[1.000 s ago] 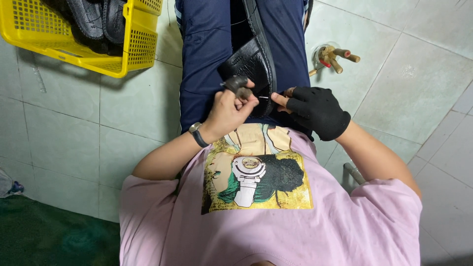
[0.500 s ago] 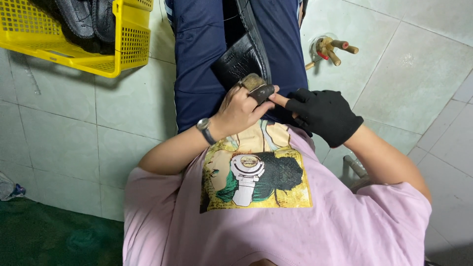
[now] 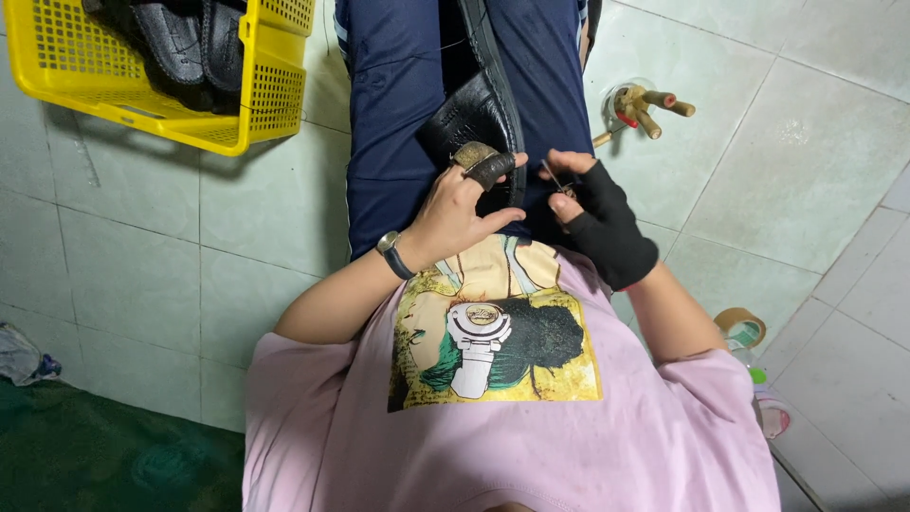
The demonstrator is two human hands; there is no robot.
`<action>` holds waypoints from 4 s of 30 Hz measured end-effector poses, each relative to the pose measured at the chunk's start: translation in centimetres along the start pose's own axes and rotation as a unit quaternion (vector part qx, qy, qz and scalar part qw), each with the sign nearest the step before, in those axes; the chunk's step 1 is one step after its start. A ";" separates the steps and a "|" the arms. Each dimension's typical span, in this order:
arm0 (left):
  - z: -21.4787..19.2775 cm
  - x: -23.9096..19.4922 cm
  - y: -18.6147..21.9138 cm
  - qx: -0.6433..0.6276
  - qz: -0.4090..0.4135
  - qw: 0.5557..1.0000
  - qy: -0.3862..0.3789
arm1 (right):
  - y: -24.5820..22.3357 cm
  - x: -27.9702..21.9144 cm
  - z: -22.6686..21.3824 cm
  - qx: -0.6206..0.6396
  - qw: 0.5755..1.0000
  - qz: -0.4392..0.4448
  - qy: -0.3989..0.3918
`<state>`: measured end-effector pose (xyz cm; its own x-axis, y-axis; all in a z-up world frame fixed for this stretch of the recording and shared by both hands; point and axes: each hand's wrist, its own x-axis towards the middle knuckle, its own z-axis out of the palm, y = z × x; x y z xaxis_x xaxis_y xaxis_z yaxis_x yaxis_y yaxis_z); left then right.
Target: The person sits on the floor and sews a black shoe held between their legs using a needle and thread. They repeatedly push the needle through the shoe material and pull the thread to stitch the sole.
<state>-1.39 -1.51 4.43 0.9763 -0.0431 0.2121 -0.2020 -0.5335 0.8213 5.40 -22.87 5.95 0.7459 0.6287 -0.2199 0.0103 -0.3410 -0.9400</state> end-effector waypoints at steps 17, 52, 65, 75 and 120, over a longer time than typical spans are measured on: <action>-0.2 2.3 0.3 -0.037 -0.024 0.998 -0.038 | 9.7 -10.8 -15.9 0.761 0.639 -0.112 0.002; 0.3 1.3 -2.7 -0.282 0.001 0.958 -0.043 | 32.9 18.3 -4.4 -0.495 0.748 0.356 -0.263; -0.8 2.0 -2.4 -0.301 0.007 0.951 -0.066 | 30.1 16.8 -7.4 -0.478 0.780 0.358 -0.186; -6.0 2.0 -0.3 -0.312 -0.008 0.948 -0.061 | 30.9 17.0 -10.9 -0.490 0.789 0.348 -0.128; -11.8 -2.5 2.4 -0.278 -0.242 0.929 0.040 | -8.5 5.7 5.2 -0.244 0.925 -0.261 -0.132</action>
<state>-5.21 7.30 12.18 0.9589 0.1633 -0.2322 0.2279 0.0449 0.9727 6.10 -12.73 11.37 0.3673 0.9232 0.1135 0.6694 -0.1776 -0.7214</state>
